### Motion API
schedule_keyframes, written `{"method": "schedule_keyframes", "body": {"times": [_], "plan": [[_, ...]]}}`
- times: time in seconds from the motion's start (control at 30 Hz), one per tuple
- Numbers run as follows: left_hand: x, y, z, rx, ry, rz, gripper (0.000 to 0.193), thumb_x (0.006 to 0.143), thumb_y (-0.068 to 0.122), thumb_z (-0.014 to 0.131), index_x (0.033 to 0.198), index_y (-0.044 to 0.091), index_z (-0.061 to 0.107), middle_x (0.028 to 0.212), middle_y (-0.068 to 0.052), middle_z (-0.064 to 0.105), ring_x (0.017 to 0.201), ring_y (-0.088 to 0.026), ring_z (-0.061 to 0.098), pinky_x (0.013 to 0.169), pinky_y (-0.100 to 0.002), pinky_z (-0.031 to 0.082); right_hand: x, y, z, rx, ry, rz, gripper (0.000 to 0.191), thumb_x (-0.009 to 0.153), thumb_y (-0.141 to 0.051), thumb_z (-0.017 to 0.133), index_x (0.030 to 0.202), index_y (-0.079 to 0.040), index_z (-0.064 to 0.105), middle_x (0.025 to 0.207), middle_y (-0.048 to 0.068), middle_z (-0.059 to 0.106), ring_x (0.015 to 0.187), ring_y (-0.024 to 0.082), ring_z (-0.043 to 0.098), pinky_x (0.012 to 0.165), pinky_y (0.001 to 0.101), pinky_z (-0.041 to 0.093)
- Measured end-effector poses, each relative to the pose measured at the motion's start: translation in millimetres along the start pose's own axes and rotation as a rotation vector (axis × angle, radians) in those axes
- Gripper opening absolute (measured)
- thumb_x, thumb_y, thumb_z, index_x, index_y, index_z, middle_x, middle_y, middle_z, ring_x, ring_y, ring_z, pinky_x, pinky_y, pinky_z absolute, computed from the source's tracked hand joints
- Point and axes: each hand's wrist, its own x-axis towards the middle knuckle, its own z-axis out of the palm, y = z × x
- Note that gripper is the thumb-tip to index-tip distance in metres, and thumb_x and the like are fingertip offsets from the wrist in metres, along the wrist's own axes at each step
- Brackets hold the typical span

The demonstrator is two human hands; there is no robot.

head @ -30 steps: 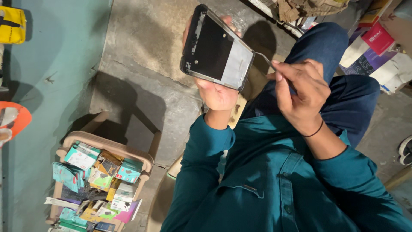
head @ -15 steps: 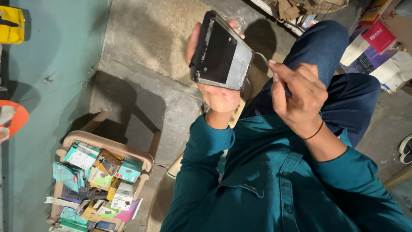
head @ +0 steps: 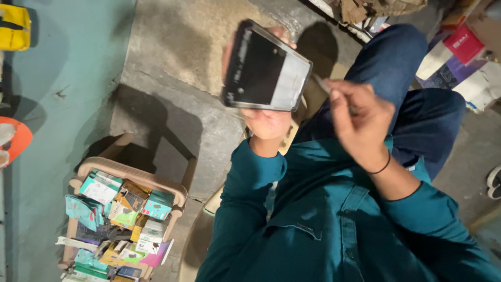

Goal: The person uses a metal prying tool to carefully separate the screen assembly from the phone frame. They work along the edges, prying and lifting the screen to release adhesive or clips, then place the phone on a nearby surface.

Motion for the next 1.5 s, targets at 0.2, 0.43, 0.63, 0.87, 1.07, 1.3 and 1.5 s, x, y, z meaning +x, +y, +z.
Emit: {"method": "schedule_keyframes", "body": {"times": [0.2, 0.43, 0.63, 0.87, 1.07, 1.3, 1.5], "plan": [[2.2, 3.8, 1.8, 0.011, 0.023, -0.039, 0.104, 0.087, 0.069, 0.073, 0.156, 0.002, 0.033, 0.135, -0.025, 0.057, 0.116, -0.031, 0.062, 0.105, -0.042, 0.053, -5.1, -0.7, -3.1, 0.234, 0.070, 0.151, 0.016, 0.108, 0.001, 0.064, 0.122, 0.001, 0.071, 0.075, 0.001, 0.060, 0.063, 0.005, 0.052, 0.061, 0.0224, 0.038], [0.2, 1.5, 1.7, 0.063, 0.001, 0.014, 0.102, 0.089, 0.074, 0.066, 0.156, 0.004, 0.034, 0.135, -0.023, 0.059, 0.113, -0.030, 0.063, 0.103, -0.040, 0.054, -2.8, -0.5, -4.7, 0.086, 0.074, -0.042, 0.018, 0.111, 0.004, 0.068, 0.128, 0.001, 0.073, 0.072, 0.003, 0.057, 0.064, 0.009, 0.046, 0.069, 0.0235, 0.039], [1.5, 0.5, 0.9, 0.078, -0.014, 0.023, 0.101, 0.090, 0.073, 0.065, 0.158, 0.005, 0.034, 0.137, -0.023, 0.060, 0.115, -0.029, 0.064, 0.106, -0.041, 0.056, 0.2, -0.6, -4.0, 0.066, 0.079, -0.072, 0.018, 0.109, 0.005, 0.069, 0.126, 0.001, 0.073, 0.071, 0.004, 0.056, 0.063, 0.010, 0.046, 0.072, 0.0254, 0.040], [3.1, 3.2, 4.5, 0.119, 0.023, 0.007, 0.108, 0.085, 0.074, 0.069, 0.157, 0.004, 0.032, 0.139, -0.026, 0.058, 0.115, -0.032, 0.064, 0.104, -0.043, 0.056, 1.5, -1.6, -5.3, 0.066, 0.054, -0.089, 0.015, 0.109, 0.006, 0.068, 0.123, 0.001, 0.073, 0.077, 0.005, 0.059, 0.066, 0.011, 0.051, 0.074, 0.0256, 0.042], [2.1, 2.6, 3.2, 0.056, -0.013, 0.009, 0.100, 0.089, 0.071, 0.068, 0.157, 0.005, 0.036, 0.134, -0.022, 0.058, 0.114, -0.029, 0.064, 0.105, -0.041, 0.056, 2.4, -2.8, -6.0, 0.037, 0.069, -0.069, 0.018, 0.108, 0.006, 0.069, 0.125, 0.001, 0.074, 0.071, 0.005, 0.055, 0.063, 0.012, 0.047, 0.072, 0.0263, 0.041], [0.8, 1.7, 2.8, 0.066, 0.007, 0.021, 0.101, 0.090, 0.072, 0.066, 0.159, 0.005, 0.034, 0.134, -0.022, 0.058, 0.114, -0.029, 0.064, 0.103, -0.040, 0.055, 2.9, -4.3, -5.5, 0.031, 0.060, -0.074, 0.018, 0.108, 0.007, 0.069, 0.125, 0.002, 0.074, 0.072, 0.005, 0.053, 0.065, 0.013, 0.046, 0.071, 0.0259, 0.040], [-1.3, -1.5, -1.0, 0.029, -0.012, 0.000, 0.098, 0.092, 0.070, 0.066, 0.158, 0.007, 0.032, 0.138, -0.022, 0.055, 0.118, -0.029, 0.062, 0.106, -0.041, 0.053, 4.0, -3.0, -5.1, 0.011, 0.067, -0.116, 0.018, 0.107, 0.008, 0.069, 0.124, 0.002, 0.073, 0.071, 0.006, 0.052, 0.065, 0.015, 0.048, 0.072, 0.0268, 0.041]]}}
